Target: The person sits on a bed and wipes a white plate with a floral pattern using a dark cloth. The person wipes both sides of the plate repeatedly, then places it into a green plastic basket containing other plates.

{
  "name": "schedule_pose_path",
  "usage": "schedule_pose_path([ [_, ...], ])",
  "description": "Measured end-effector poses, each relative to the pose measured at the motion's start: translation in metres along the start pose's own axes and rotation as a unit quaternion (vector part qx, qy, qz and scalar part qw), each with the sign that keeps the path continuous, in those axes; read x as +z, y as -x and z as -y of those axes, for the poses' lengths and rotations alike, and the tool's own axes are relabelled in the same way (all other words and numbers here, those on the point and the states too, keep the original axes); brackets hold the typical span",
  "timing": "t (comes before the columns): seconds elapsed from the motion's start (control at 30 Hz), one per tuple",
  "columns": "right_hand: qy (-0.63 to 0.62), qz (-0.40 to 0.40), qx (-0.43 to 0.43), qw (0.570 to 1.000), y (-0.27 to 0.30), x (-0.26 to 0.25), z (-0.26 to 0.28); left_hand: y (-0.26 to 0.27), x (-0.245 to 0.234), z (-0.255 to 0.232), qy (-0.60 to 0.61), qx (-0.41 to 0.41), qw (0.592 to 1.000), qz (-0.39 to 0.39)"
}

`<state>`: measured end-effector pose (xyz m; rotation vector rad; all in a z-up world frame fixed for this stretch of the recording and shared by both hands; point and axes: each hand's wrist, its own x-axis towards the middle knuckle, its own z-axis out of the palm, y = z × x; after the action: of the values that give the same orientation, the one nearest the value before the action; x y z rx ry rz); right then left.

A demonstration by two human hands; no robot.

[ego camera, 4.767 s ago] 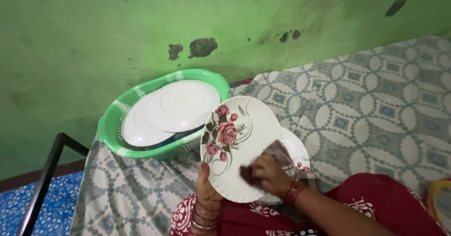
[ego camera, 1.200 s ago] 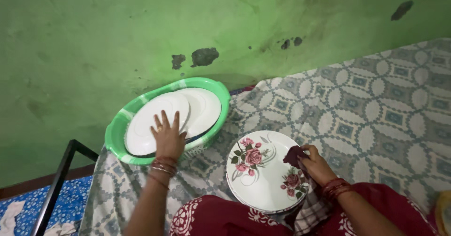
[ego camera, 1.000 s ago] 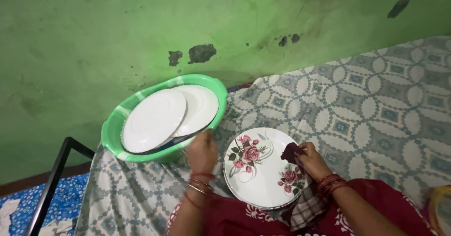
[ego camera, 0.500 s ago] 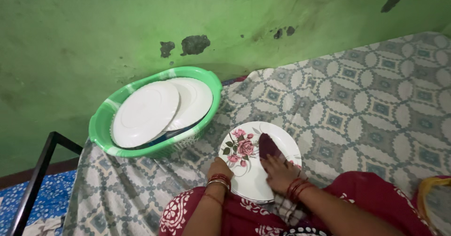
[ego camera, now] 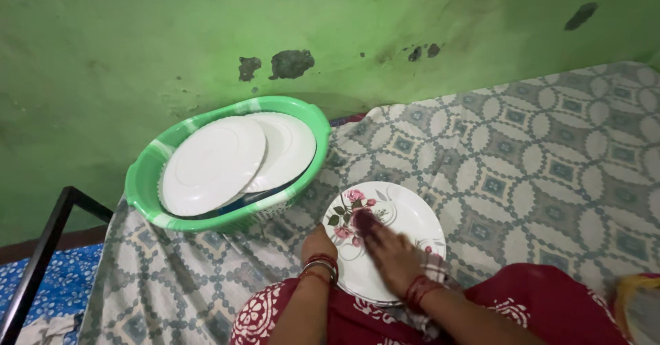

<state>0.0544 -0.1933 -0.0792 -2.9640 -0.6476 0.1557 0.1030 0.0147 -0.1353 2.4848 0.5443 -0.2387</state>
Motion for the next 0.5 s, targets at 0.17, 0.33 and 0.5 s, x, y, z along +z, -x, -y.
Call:
schedule_pose_path([
  [0.17,0.024,0.014,0.142,0.990,-0.043,0.015,-0.043,-0.006,0.003,0.001,0.002,0.005,1.000,-0.008],
  [0.33,0.006,-0.018,0.102,0.995,-0.068,-0.010,-0.019,-0.011,0.004,0.004,-0.004,0.021,1.000,-0.020],
  [0.5,0.011,0.141,-0.043,0.989,-0.070,-0.057,0.044,0.003,-0.017,-0.010,-0.009,-0.007,0.999,0.032],
])
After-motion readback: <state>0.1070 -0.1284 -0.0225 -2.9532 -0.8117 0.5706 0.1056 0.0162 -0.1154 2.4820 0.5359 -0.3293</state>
